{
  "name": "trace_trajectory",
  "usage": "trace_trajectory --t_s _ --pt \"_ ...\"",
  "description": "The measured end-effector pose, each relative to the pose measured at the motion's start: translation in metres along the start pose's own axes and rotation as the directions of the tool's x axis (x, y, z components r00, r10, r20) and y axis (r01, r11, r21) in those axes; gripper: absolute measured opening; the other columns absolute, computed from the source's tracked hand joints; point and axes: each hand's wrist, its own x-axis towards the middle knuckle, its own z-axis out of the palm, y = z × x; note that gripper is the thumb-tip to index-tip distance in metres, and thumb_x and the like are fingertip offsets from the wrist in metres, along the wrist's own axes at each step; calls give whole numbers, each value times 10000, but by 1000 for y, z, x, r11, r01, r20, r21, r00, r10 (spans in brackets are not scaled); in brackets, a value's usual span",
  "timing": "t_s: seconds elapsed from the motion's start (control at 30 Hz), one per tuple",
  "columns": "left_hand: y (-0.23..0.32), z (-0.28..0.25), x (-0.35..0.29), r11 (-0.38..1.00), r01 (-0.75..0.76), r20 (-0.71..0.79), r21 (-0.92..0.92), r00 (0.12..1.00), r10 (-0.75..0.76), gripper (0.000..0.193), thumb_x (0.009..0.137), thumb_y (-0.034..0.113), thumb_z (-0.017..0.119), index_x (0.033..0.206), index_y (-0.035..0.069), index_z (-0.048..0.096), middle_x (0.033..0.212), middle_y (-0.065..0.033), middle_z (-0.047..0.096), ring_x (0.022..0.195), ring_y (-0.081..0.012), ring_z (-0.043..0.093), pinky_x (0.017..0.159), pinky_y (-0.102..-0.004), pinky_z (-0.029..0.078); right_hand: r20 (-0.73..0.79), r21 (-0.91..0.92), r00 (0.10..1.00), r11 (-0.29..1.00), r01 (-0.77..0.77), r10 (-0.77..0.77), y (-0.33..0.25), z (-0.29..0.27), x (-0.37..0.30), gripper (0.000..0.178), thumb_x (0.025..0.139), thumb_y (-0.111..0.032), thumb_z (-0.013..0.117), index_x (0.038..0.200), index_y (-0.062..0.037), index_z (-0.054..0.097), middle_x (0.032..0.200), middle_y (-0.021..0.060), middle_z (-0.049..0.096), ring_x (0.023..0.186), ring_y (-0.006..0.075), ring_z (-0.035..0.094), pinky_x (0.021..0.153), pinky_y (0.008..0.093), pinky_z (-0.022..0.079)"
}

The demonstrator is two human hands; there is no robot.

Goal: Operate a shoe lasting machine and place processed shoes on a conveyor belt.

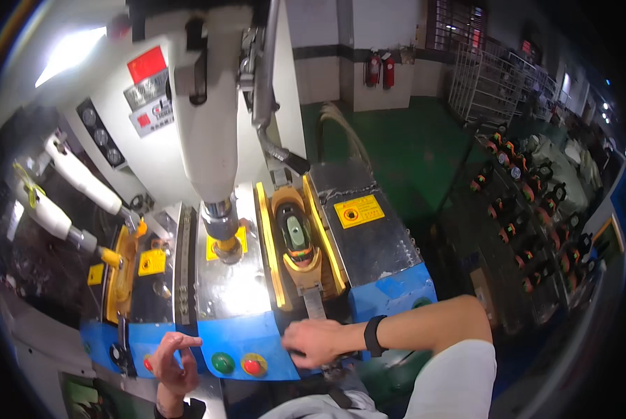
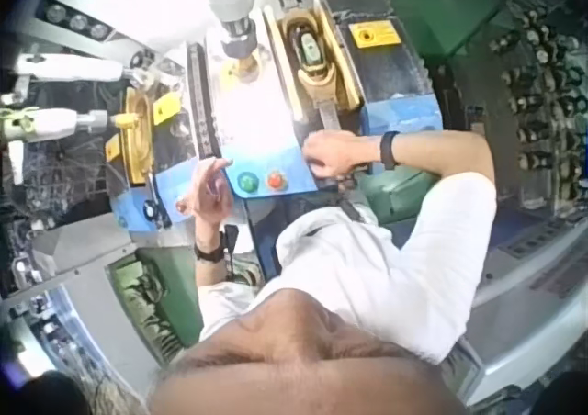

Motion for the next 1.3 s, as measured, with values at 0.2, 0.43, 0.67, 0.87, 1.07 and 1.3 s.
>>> trace_trajectory --t_s 0.2,0.43,0.67,0.87,1.07,1.3 --pt "-18 -2 8 998 62 4 13 998 -62 443 761 -109 481 1199 -43 482 826 -162 689 676 -251 646 637 -324 511 -292 192 708 764 -615 643 -6 -6 4 241 807 -226 561 925 -28 630 887 167 632 916 350 604 834 440 489" --pt "-39 -30 92 990 -138 8 -8 990 138 521 778 -100 527 1288 -36 444 854 -144 687 889 -264 692 834 -356 526 -839 242 363 874 -421 406 -17 -78 -12 429 798 -202 643 1172 -17 541 1115 204 579 1079 349 557 947 406 449" --pt "-26 -47 268 980 26 -186 -198 981 -63 594 975 245 542 1451 44 249 1405 -165 403 1069 -231 601 861 -336 476 -832 105 490 942 -320 259 -27 -269 4 371 765 -229 672 1013 43 626 962 227 643 899 308 644 787 379 492" --pt "-3 -35 339 987 111 -164 -116 978 -130 539 985 422 472 1347 27 420 1160 -105 571 860 -133 595 733 -266 448 -802 226 508 947 -230 315 -9 -272 16 378 839 -252 631 655 64 531 518 142 469 490 177 403 519 371 406" --pt "-25 -69 371 955 234 -53 180 972 -228 295 977 204 447 1091 -24 595 951 -57 637 726 -125 548 659 -275 434 -857 160 471 977 -142 209 -13 -268 30 415 881 -276 584 655 68 530 537 216 467 462 308 437 506 402 403" --pt "-83 -75 381 294 -12 34 956 997 -70 261 753 42 584 1000 20 665 1003 -208 661 1000 -407 575 864 -416 480 -809 208 521 962 -178 271 2 -267 8 336 881 -254 499 716 24 591 650 225 600 591 371 609 616 454 491"
